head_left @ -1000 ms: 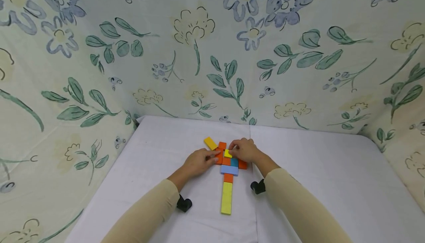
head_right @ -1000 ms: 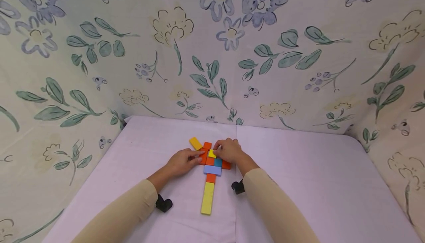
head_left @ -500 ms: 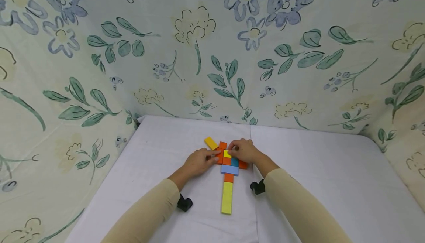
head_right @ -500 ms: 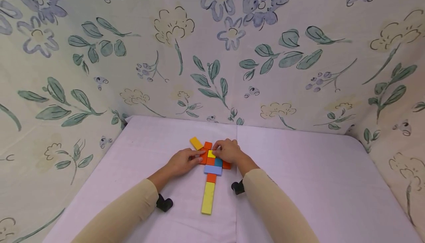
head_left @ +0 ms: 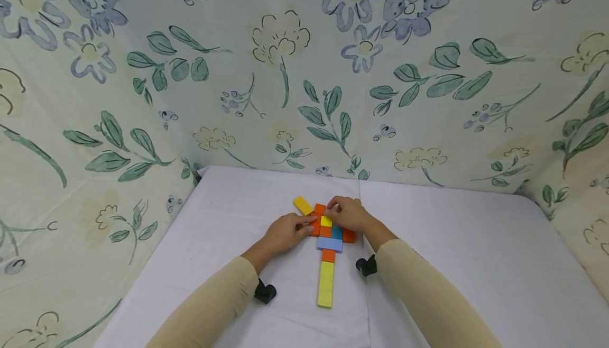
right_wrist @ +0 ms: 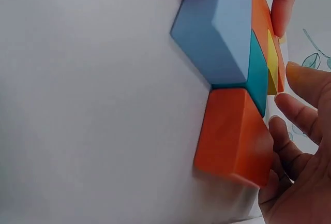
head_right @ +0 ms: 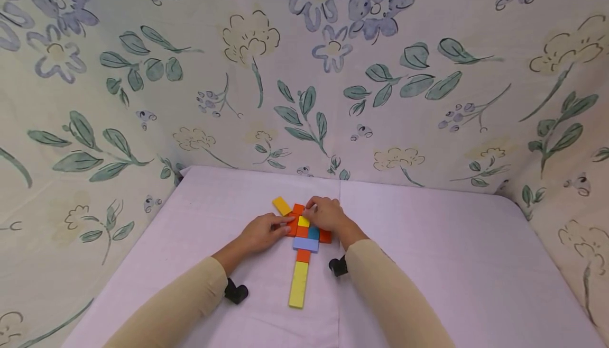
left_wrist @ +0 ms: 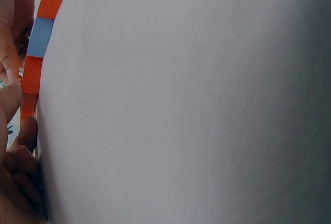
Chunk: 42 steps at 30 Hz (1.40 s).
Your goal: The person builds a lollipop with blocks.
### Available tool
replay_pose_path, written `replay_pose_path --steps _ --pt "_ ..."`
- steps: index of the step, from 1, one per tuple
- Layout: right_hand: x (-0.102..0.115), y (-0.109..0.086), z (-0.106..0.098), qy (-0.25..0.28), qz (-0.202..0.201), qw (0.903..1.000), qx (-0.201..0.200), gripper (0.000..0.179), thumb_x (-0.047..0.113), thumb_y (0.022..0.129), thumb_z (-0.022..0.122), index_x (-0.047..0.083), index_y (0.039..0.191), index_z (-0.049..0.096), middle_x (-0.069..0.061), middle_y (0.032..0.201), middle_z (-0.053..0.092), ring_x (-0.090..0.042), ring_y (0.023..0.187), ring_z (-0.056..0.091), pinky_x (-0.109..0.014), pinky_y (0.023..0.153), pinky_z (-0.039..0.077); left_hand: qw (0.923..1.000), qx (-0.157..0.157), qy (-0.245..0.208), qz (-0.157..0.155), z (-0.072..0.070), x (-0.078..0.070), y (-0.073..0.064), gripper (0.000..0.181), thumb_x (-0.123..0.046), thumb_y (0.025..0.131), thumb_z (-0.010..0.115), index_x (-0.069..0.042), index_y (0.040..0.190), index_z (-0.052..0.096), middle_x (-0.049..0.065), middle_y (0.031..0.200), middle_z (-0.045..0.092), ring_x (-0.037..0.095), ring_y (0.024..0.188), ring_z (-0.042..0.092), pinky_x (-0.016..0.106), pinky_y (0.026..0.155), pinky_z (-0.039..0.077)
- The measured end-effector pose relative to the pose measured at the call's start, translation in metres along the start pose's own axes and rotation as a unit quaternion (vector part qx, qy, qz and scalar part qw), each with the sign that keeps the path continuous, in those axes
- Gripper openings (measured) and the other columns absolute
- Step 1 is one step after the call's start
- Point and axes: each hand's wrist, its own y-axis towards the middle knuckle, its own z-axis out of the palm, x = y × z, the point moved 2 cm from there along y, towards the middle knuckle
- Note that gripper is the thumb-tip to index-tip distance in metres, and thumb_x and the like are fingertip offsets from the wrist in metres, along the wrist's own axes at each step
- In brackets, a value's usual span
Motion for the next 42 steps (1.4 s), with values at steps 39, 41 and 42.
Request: replay_pose_path --steps 39,41,42 --pt "-0.012 0.007 -0.018 0.001 -0.007 0.9997 -0.022 0.042 0.037 0.099 0.066 0.012 0.132 0.059 -0.010 0.110 0.064 -0.022 0.088 0.058 -0.029 0.075 0.054 0.9994 0.008 -0.025 -0.023 -0.001 -0.002 -0.001 0.040 -0.039 0.101 0.064 -0.039 0.141 0.062 0.001 0.131 0.067 0.016 0.099 0.056 0.039 0.096 0.051" --pt "-0.014 0.003 -0.020 0.004 -0.019 0.9995 -0.025 0.042 0.038 0.099 0.067 0.013 0.131 0.060 -0.010 0.110 0.064 -0.022 0.088 0.058 -0.028 0.074 0.053 0.9993 0.009 -0.025 -0.025 -0.001 -0.002 -0.002 0.040 -0.039 0.101 0.064 -0.039 0.140 0.062 0.002 0.131 0.066 0.017 0.100 0.056 0.040 0.097 0.051" --pt "-0.015 0.001 -0.022 0.005 -0.026 0.9993 -0.026 0.041 0.039 0.098 0.067 0.013 0.130 0.061 -0.010 0.110 0.063 -0.022 0.088 0.058 -0.028 0.075 0.054 0.9993 0.010 -0.025 -0.026 -0.002 -0.002 -0.002 0.040 -0.039 0.101 0.064 -0.039 0.140 0.062 0.002 0.131 0.066 0.017 0.100 0.057 0.040 0.097 0.051"
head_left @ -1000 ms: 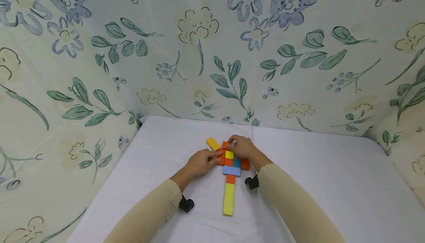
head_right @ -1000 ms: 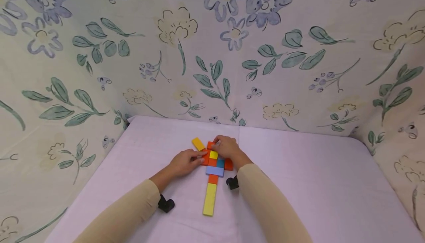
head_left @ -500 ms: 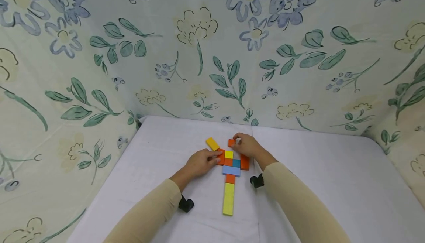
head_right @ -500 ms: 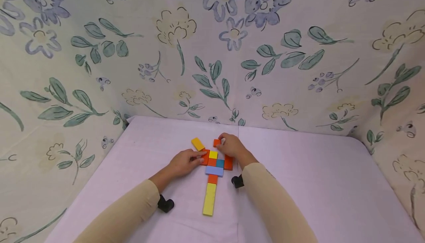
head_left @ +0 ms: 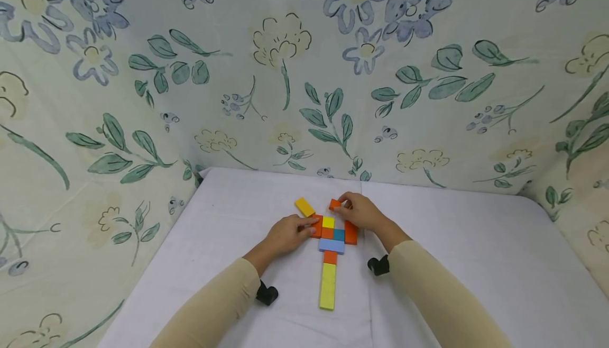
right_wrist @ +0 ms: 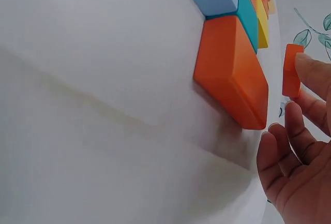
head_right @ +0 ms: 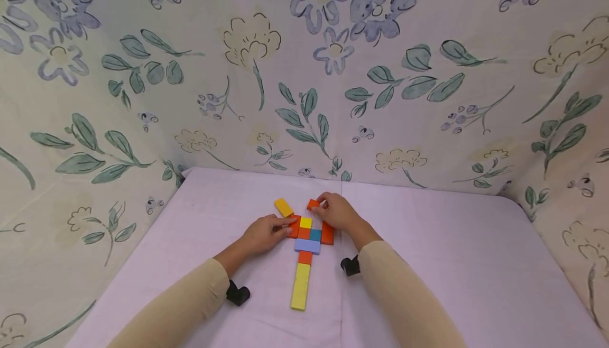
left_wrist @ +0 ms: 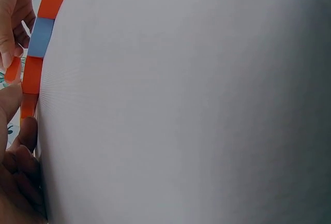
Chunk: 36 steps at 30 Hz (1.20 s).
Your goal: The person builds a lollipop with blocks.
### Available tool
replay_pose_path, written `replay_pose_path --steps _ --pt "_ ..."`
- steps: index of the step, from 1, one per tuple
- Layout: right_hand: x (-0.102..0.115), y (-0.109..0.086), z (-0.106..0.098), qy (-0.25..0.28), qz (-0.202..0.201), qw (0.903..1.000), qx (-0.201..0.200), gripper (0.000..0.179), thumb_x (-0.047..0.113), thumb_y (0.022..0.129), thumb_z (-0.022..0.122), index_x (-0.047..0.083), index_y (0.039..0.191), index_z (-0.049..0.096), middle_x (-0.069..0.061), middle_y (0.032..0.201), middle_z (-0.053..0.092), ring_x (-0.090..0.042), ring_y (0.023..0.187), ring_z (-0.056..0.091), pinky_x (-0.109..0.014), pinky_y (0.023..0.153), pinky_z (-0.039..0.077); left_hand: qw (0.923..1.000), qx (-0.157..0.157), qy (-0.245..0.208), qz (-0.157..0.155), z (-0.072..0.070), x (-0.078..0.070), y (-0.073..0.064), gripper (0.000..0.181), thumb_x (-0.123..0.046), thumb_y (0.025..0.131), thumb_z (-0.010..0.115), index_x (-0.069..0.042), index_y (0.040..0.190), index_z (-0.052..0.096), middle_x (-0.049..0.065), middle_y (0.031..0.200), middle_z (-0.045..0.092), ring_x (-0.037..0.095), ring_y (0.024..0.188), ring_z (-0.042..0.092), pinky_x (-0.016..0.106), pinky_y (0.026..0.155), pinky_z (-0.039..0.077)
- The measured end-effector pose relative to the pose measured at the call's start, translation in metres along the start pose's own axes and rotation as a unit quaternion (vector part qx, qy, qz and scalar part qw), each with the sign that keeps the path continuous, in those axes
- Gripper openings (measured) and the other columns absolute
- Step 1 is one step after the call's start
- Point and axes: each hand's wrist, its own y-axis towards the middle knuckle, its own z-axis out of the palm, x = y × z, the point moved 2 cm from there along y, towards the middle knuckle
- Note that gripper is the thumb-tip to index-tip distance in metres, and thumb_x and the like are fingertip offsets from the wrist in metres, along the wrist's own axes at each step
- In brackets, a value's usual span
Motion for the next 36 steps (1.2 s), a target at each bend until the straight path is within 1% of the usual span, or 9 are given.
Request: replay_pose_path --steps 5,9,12,15,18,22,30,36 --pt "-0.006 -0.011 -0.006 -0.011 -0.028 0.9995 0.004 0.036 0.038 0.097 0.069 0.014 0.124 0.065 -0.010 0.114 0.061 -0.023 0.099 0.056 -0.034 0.083 0.055 1.0000 0.001 -0.002 -0.008 -0.001 -0.001 -0.001 0.040 -0.039 0.100 0.065 -0.039 0.140 0.062 0.003 0.130 0.067 0.017 0.100 0.057 0.040 0.097 0.051" --pt "-0.010 -0.017 -0.007 -0.011 -0.030 0.9993 0.022 0.032 0.038 0.095 0.071 0.019 0.120 0.067 -0.009 0.118 0.059 -0.025 0.108 0.053 -0.039 0.089 0.055 1.0000 -0.002 0.003 -0.009 0.001 0.000 0.000 0.040 -0.039 0.100 0.065 -0.039 0.141 0.062 0.002 0.126 0.067 0.017 0.097 0.056 0.038 0.093 0.051" --pt "-0.013 -0.019 -0.004 -0.010 -0.030 0.9990 0.030 0.032 0.041 0.094 0.072 0.023 0.120 0.068 -0.008 0.120 0.058 -0.025 0.112 0.051 -0.041 0.091 0.055 0.9999 -0.005 0.007 -0.009 0.002 0.001 0.000 0.041 -0.039 0.100 0.065 -0.040 0.141 0.061 0.001 0.125 0.067 0.017 0.097 0.055 0.037 0.092 0.051" --pt "-0.015 -0.021 0.001 -0.014 -0.042 0.9986 0.031 0.033 0.043 0.093 0.073 0.025 0.120 0.069 -0.006 0.118 0.058 -0.024 0.112 0.051 -0.042 0.092 0.054 0.9999 -0.006 0.006 -0.007 0.002 0.002 0.000 0.041 -0.039 0.100 0.065 -0.040 0.141 0.061 0.001 0.124 0.067 0.017 0.097 0.055 0.037 0.092 0.051" --pt "-0.017 -0.022 0.003 -0.021 -0.049 0.9982 0.028 0.035 0.045 0.093 0.073 0.023 0.121 0.070 -0.005 0.113 0.058 -0.022 0.108 0.052 -0.040 0.091 0.054 1.0000 -0.005 0.006 -0.005 0.003 0.001 0.000 0.041 -0.039 0.101 0.065 -0.039 0.141 0.061 0.001 0.124 0.067 0.017 0.097 0.055 0.038 0.093 0.051" --pt "-0.019 -0.024 0.004 -0.026 -0.045 0.9984 0.024 0.038 0.045 0.092 0.074 0.022 0.122 0.070 -0.004 0.110 0.058 -0.022 0.107 0.051 -0.038 0.089 0.053 1.0000 -0.004 0.006 0.000 0.003 0.001 0.000 0.041 -0.039 0.101 0.064 -0.038 0.141 0.061 0.001 0.124 0.067 0.017 0.097 0.055 0.037 0.093 0.051" --pt "-0.020 -0.025 0.006 -0.030 -0.042 0.9985 0.018 0.036 0.042 0.093 0.074 0.020 0.121 0.070 -0.004 0.112 0.059 -0.022 0.107 0.051 -0.039 0.091 0.053 0.9999 -0.006 0.009 0.003 0.003 0.002 0.000 0.041 -0.041 0.100 0.064 -0.038 0.141 0.061 0.001 0.128 0.067 0.017 0.098 0.056 0.039 0.095 0.052" --pt "-0.021 -0.025 0.009 -0.034 -0.037 0.9985 0.021 0.033 0.043 0.092 0.075 0.022 0.117 0.070 -0.003 0.110 0.058 -0.021 0.105 0.050 -0.037 0.087 0.053 0.9999 -0.005 0.012 0.003 0.005 0.003 0.001 0.042 -0.040 0.100 0.065 -0.039 0.142 0.061 0.002 0.130 0.067 0.017 0.099 0.056 0.039 0.096 0.052"
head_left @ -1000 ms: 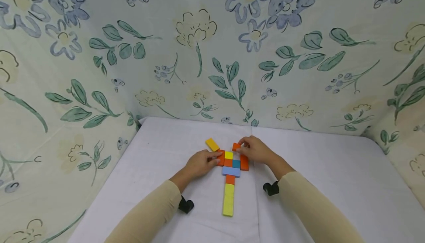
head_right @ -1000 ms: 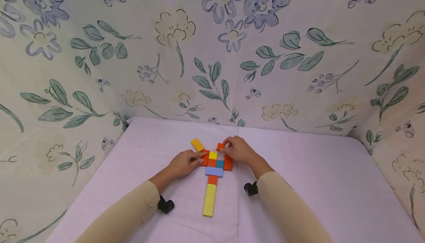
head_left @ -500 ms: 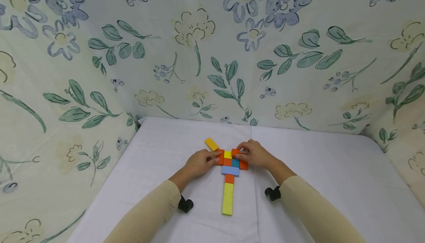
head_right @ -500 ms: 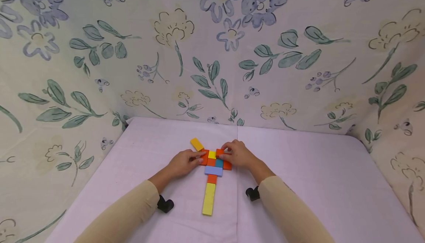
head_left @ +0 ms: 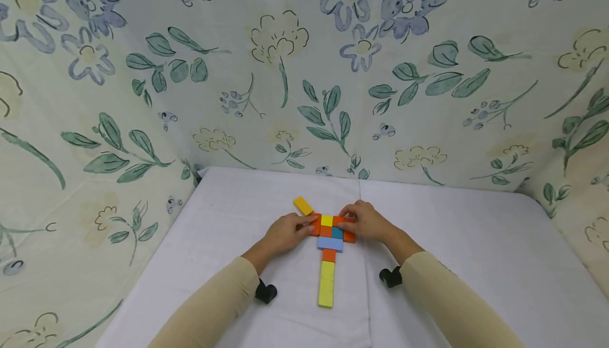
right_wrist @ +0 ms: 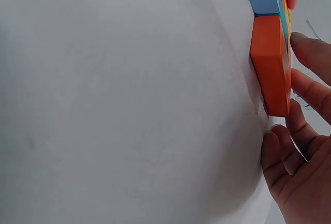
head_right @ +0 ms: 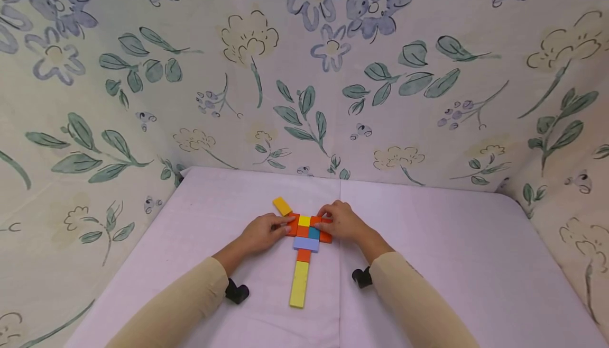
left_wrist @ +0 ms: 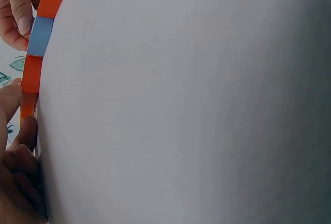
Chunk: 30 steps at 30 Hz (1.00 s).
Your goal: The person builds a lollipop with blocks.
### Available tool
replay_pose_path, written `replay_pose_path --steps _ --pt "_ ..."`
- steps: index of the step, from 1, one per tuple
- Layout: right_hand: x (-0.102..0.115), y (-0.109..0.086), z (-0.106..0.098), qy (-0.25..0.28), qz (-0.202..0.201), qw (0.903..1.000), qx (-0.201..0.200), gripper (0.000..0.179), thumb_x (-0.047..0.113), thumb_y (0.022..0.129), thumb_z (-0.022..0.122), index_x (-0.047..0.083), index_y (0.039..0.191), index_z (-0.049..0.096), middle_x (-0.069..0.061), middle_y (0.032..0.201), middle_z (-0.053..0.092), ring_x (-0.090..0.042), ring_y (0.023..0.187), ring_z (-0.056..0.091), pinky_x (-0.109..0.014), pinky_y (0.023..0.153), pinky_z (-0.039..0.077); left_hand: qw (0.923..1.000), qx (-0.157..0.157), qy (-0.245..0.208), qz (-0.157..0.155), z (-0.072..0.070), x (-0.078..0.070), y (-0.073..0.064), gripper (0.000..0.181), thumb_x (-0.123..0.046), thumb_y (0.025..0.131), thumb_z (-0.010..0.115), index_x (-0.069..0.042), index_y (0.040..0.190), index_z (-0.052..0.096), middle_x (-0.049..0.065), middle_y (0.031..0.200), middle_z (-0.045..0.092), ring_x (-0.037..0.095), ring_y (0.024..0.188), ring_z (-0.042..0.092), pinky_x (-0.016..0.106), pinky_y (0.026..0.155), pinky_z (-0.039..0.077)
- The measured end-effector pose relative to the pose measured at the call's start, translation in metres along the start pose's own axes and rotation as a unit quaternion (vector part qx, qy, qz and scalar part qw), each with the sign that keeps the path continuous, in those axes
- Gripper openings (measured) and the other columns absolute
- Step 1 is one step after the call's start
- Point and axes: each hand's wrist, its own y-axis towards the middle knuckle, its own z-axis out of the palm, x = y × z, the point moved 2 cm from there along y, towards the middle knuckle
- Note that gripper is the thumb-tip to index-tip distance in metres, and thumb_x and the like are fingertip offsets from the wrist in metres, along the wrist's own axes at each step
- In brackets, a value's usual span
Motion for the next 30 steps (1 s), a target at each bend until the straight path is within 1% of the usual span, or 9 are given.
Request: replay_pose_path --steps 4,9,12,15,19,21,26,30 --pt "0.000 -0.001 -0.001 0.004 -0.001 1.0000 0.000 0.030 0.042 0.094 0.072 0.022 0.117 0.071 -0.004 0.109 0.058 -0.022 0.106 0.050 -0.037 0.087 0.051 1.0000 -0.001 0.001 -0.002 0.000 0.000 0.001 0.042 -0.040 0.100 0.065 -0.040 0.141 0.060 0.001 0.129 0.067 0.017 0.099 0.056 0.039 0.096 0.052" --pt "-0.003 -0.004 -0.003 0.020 0.002 0.9998 -0.004 0.028 0.039 0.098 0.067 0.022 0.121 0.069 -0.006 0.116 0.058 -0.023 0.110 0.051 -0.040 0.091 0.053 1.0000 -0.002 -0.002 -0.003 0.001 -0.001 0.002 0.041 -0.040 0.100 0.065 -0.040 0.141 0.061 0.001 0.128 0.067 0.017 0.100 0.056 0.039 0.097 0.052" --pt "-0.007 -0.006 -0.006 0.023 0.002 0.9997 -0.011 0.029 0.037 0.099 0.066 0.021 0.123 0.067 -0.008 0.119 0.058 -0.025 0.111 0.051 -0.042 0.093 0.053 1.0000 -0.002 -0.001 -0.006 0.000 -0.002 0.001 0.042 -0.040 0.100 0.065 -0.040 0.141 0.061 0.001 0.129 0.066 0.017 0.101 0.056 0.039 0.097 0.052" --pt "-0.012 -0.008 -0.007 0.022 0.007 0.9996 -0.015 0.030 0.036 0.098 0.066 0.020 0.124 0.066 -0.009 0.118 0.058 -0.025 0.110 0.051 -0.043 0.093 0.052 1.0000 -0.002 -0.001 -0.009 -0.001 -0.003 -0.001 0.042 -0.039 0.100 0.066 -0.039 0.141 0.061 0.002 0.130 0.066 0.017 0.101 0.056 0.040 0.097 0.052" --pt "-0.014 -0.010 -0.006 0.018 0.001 0.9998 -0.004 0.037 0.039 0.098 0.066 0.024 0.132 0.065 -0.009 0.119 0.059 -0.026 0.111 0.049 -0.044 0.092 0.050 0.9999 -0.003 0.003 -0.012 -0.002 -0.002 -0.003 0.041 -0.039 0.100 0.065 -0.039 0.141 0.061 0.002 0.130 0.066 0.017 0.101 0.055 0.040 0.097 0.052" --pt "-0.014 -0.010 -0.004 0.007 -0.006 0.9999 0.006 0.039 0.041 0.099 0.064 0.027 0.135 0.064 -0.008 0.119 0.058 -0.026 0.113 0.046 -0.044 0.091 0.049 0.9999 -0.002 0.003 -0.012 -0.003 -0.003 -0.003 0.041 -0.039 0.100 0.065 -0.040 0.141 0.061 0.002 0.131 0.066 0.017 0.102 0.056 0.040 0.098 0.052" --pt "-0.008 -0.009 -0.002 -0.025 -0.022 0.9992 0.021 0.035 0.042 0.101 0.062 0.031 0.134 0.065 -0.007 0.120 0.056 -0.026 0.113 0.043 -0.042 0.088 0.045 1.0000 0.001 0.001 -0.003 -0.002 -0.003 -0.002 0.041 -0.040 0.100 0.064 -0.040 0.142 0.060 0.002 0.130 0.066 0.018 0.102 0.056 0.041 0.099 0.052" --pt "-0.006 -0.011 -0.005 -0.021 -0.011 0.9995 0.021 0.037 0.040 0.101 0.061 0.031 0.137 0.062 -0.008 0.121 0.056 -0.026 0.113 0.044 -0.044 0.091 0.047 1.0000 0.001 -0.001 -0.007 -0.001 -0.003 0.000 0.042 -0.041 0.100 0.064 -0.040 0.142 0.060 0.002 0.131 0.066 0.018 0.104 0.057 0.042 0.100 0.051"
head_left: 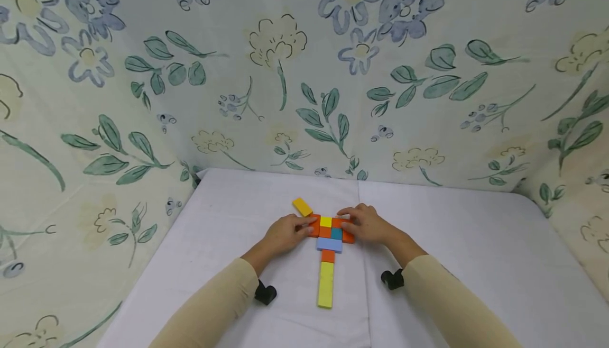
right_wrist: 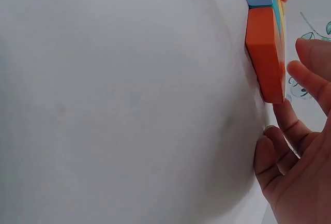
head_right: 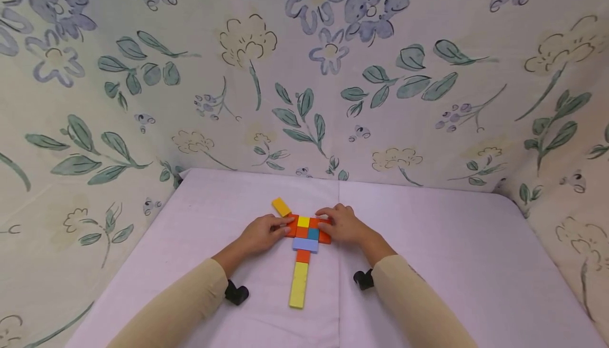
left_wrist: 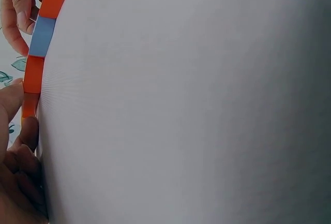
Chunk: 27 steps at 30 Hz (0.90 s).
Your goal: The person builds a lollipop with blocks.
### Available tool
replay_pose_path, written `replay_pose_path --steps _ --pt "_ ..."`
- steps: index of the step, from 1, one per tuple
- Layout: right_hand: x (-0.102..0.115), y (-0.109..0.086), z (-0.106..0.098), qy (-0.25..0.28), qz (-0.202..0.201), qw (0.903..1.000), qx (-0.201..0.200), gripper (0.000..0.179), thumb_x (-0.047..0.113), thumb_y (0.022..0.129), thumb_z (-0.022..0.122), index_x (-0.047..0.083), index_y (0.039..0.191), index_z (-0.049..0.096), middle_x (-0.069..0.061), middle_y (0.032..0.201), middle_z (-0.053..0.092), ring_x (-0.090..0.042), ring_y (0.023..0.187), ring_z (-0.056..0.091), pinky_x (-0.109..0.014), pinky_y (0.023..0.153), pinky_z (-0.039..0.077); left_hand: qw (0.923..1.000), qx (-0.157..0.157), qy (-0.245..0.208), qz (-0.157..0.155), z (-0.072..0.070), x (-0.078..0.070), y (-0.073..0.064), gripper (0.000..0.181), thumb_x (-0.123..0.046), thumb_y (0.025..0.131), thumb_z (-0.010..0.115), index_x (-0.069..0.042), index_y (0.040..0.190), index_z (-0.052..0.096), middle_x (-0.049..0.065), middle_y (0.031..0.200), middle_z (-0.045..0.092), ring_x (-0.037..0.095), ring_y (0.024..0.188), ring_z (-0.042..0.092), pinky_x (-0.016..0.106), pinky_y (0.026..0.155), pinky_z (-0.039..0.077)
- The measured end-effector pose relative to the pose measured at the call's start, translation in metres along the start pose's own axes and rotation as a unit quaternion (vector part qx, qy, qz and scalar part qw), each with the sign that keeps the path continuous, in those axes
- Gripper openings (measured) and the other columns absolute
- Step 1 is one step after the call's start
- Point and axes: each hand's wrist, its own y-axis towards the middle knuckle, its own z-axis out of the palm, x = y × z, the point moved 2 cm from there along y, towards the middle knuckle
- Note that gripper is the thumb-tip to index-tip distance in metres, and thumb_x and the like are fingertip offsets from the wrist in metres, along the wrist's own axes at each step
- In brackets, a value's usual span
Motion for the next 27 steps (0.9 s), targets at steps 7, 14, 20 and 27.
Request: replay_pose_path --steps 7,14,20,27 --pt "-0.010 -0.009 -0.004 0.018 0.033 0.9990 -0.026 0.034 0.037 0.097 0.066 0.024 0.128 0.063 -0.009 0.123 0.058 -0.027 0.114 0.049 -0.050 0.097 0.050 0.9999 -0.008 -0.011 0.000 0.000 -0.001 0.000 0.040 -0.040 0.100 0.065 -0.039 0.140 0.062 0.002 0.133 0.065 0.018 0.103 0.056 0.041 0.100 0.052" --pt "-0.020 -0.008 -0.002 0.036 0.040 0.9982 -0.024 0.032 0.040 0.094 0.072 0.024 0.120 0.064 -0.008 0.123 0.059 -0.026 0.114 0.049 -0.049 0.099 0.050 0.9998 -0.012 -0.013 -0.004 0.000 0.000 -0.001 0.040 -0.039 0.101 0.064 -0.040 0.141 0.062 0.001 0.132 0.065 0.018 0.103 0.056 0.041 0.100 0.051" --pt "-0.023 -0.007 0.001 0.057 0.055 0.9967 -0.019 0.033 0.040 0.093 0.073 0.025 0.120 0.064 -0.008 0.124 0.059 -0.027 0.115 0.047 -0.050 0.099 0.049 0.9998 -0.011 -0.017 -0.005 0.000 0.000 -0.002 0.040 -0.039 0.100 0.065 -0.040 0.140 0.061 0.003 0.137 0.064 0.020 0.109 0.057 0.043 0.103 0.051" --pt "-0.020 -0.005 0.002 0.067 0.071 0.9951 -0.017 0.030 0.036 0.093 0.074 0.024 0.119 0.065 -0.008 0.121 0.059 -0.028 0.114 0.047 -0.049 0.098 0.049 0.9998 -0.008 -0.018 -0.008 -0.001 0.001 -0.004 0.040 -0.040 0.100 0.065 -0.042 0.140 0.062 0.003 0.129 0.066 0.019 0.103 0.056 0.040 0.097 0.051"
